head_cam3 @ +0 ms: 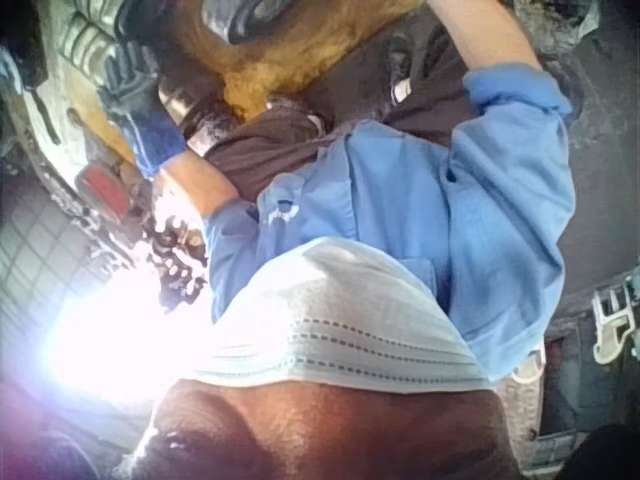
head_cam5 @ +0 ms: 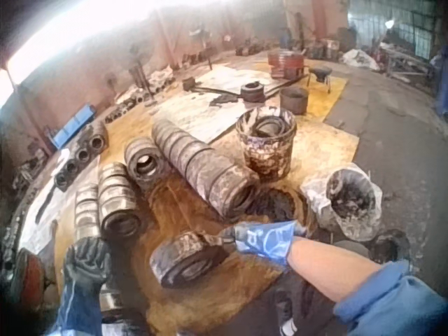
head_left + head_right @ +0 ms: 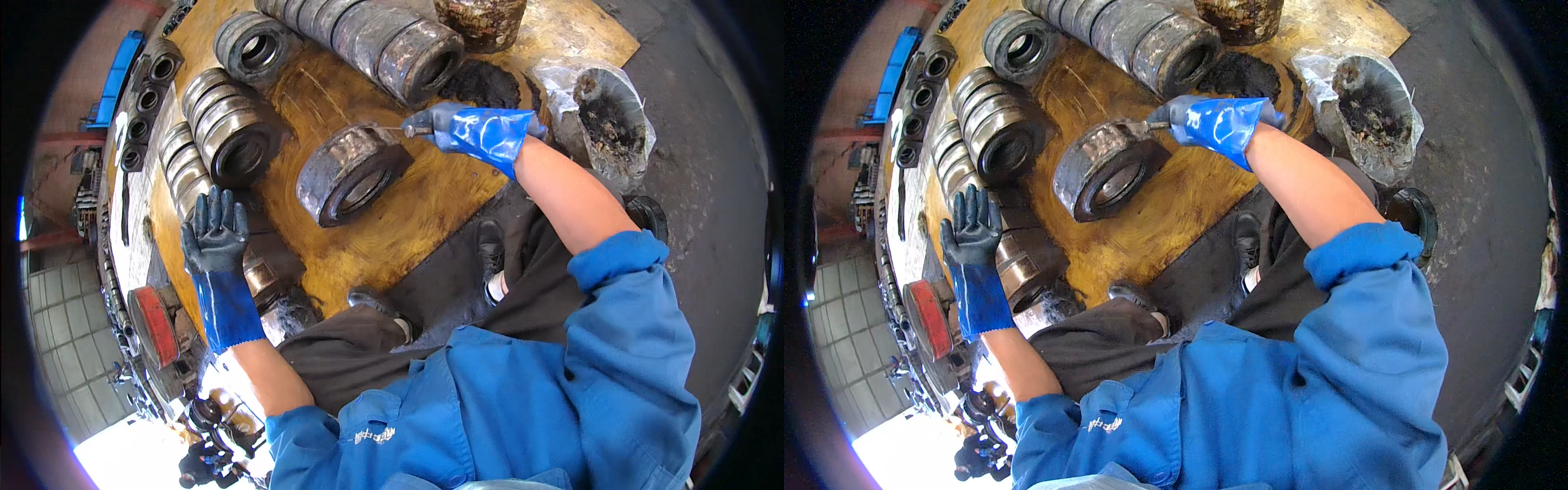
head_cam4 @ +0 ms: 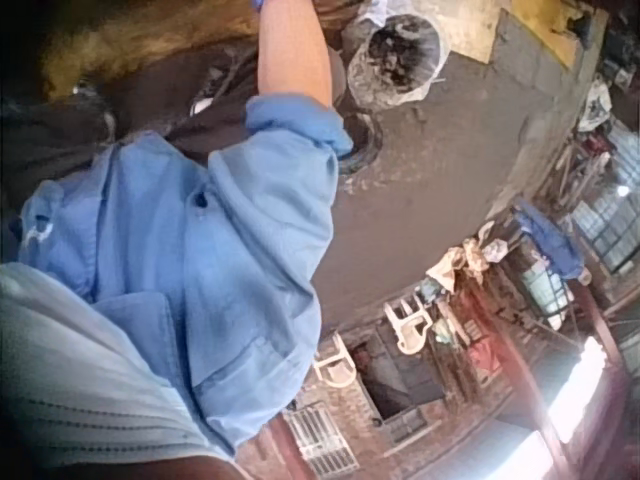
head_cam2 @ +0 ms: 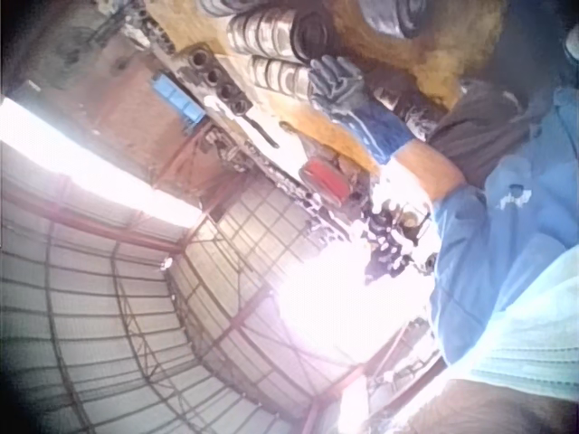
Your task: The person sits on the floor and cleans cylindrical metal parts using a dark cloth. They wipe the parts individually, then clean the yellow work surface, and finally use a small metal tool to scrape residue from the parts.
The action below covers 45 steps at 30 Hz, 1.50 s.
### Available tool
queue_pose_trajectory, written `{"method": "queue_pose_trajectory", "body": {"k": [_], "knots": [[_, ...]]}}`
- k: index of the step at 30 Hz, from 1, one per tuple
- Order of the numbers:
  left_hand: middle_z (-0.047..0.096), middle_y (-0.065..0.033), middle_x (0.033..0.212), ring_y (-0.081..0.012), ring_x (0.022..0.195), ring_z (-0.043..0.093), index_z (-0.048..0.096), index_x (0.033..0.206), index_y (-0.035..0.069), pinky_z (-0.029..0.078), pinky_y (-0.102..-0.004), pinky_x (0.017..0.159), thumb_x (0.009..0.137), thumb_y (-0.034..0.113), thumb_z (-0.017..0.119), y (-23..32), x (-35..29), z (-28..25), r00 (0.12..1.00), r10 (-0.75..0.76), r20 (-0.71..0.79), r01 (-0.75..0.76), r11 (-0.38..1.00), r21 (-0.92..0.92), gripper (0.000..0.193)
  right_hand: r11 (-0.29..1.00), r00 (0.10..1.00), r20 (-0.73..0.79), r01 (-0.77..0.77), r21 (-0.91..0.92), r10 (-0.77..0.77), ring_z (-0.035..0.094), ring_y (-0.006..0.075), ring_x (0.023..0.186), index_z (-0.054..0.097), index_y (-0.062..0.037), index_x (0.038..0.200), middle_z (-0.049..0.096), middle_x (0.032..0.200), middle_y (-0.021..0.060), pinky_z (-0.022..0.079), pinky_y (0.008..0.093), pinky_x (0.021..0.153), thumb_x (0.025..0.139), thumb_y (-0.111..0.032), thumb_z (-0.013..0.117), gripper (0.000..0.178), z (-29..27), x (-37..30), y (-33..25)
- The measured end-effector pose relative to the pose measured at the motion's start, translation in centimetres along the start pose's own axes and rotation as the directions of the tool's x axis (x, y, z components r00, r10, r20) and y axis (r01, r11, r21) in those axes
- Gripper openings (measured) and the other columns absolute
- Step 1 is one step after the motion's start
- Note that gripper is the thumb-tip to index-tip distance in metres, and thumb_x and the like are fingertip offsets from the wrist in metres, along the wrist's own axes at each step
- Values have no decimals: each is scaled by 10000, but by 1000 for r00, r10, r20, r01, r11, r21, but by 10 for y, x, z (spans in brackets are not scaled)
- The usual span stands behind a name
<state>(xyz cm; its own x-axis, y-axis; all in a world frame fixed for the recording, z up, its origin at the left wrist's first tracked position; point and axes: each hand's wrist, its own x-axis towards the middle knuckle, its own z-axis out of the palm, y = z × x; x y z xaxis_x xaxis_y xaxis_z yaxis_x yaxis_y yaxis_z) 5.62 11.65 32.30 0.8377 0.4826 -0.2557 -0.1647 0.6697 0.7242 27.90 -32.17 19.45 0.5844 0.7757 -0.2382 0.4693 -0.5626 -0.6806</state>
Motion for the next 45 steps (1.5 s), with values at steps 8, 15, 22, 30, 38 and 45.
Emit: {"method": "queue_pose_trajectory", "body": {"k": [8, 15, 22, 30, 38, 45], "knots": [[449, -179, 1622, -401, 1518, 385, 522, 1514, 61, 347, -676, 1184, 995, 446, 568, 6, 0, -4, 995, -28, 93, 34, 998, -60, 648, 990, 998, -66, 18, 138, -9, 725, 341, 1034, 714, -238, 1322, 765, 1164, 115, 550, 422, 841, 877, 41, 530, 556, 18, 16, 20], [439, -178, 1628, -402, 1519, 384, 525, 1514, 73, 357, -671, 1179, 998, 455, 556, -1, -7, -1, 1000, 1, -31, -2, 1000, -24, 643, 922, 995, -56, -58, 384, 85, 723, 312, 893, 743, -207, 1228, 778, 1052, 116, 533, 436, 722, 1069, -247, 528, 270, 28, 17, 21], [405, -192, 1646, -411, 1530, 358, 500, 1526, 51, 348, -678, 1185, 1019, 476, 514, 4, 0, -17, 999, -20, 47, 20, 1000, -17, 661, 953, 993, -71, 75, -295, -100, 733, 394, 916, 630, -248, 1423, 754, 974, 166, 567, 501, 788, 911, -84, 561, 542, 11, -20, -35], [430, -190, 1630, -418, 1516, 381, 532, 1505, 61, 359, -675, 1178, 1027, 466, 519, -3, -16, 1, 995, -55, -82, 51, 998, -44, 627, 926, 994, 71, -46, -374, 78, 714, 407, 1022, 671, -257, 1340, 751, 1087, 159, 564, 527, 853, 917, -94, 598, 459, -11, -27, -87], [475, -188, 1601, -391, 1506, 412, 566, 1475, 52, 355, -625, 1203, 964, 426, 607, 2, -10, -22, 990, -99, 96, 103, 994, -38, 634, 916, 982, 96, -116, -384, 164, 716, 394, 1049, 631, -272, 1412, 752, 1112, 143, 569, 516, 880, 937, -128, 613, 497, -3, -36, -108], [444, -210, 1613, -403, 1500, 407, 522, 1510, 51, 387, -643, 1184, 1012, 490, 566, 4, -9, -35, 975, -85, 204, 95, 995, -39, 666, 852, 956, 204, -75, -518, 209, 728, 386, 1031, 608, -264, 1451, 753, 1106, 142, 577, 521, 853, 901, -82, 615, 580, -13, -29, -120]]}}
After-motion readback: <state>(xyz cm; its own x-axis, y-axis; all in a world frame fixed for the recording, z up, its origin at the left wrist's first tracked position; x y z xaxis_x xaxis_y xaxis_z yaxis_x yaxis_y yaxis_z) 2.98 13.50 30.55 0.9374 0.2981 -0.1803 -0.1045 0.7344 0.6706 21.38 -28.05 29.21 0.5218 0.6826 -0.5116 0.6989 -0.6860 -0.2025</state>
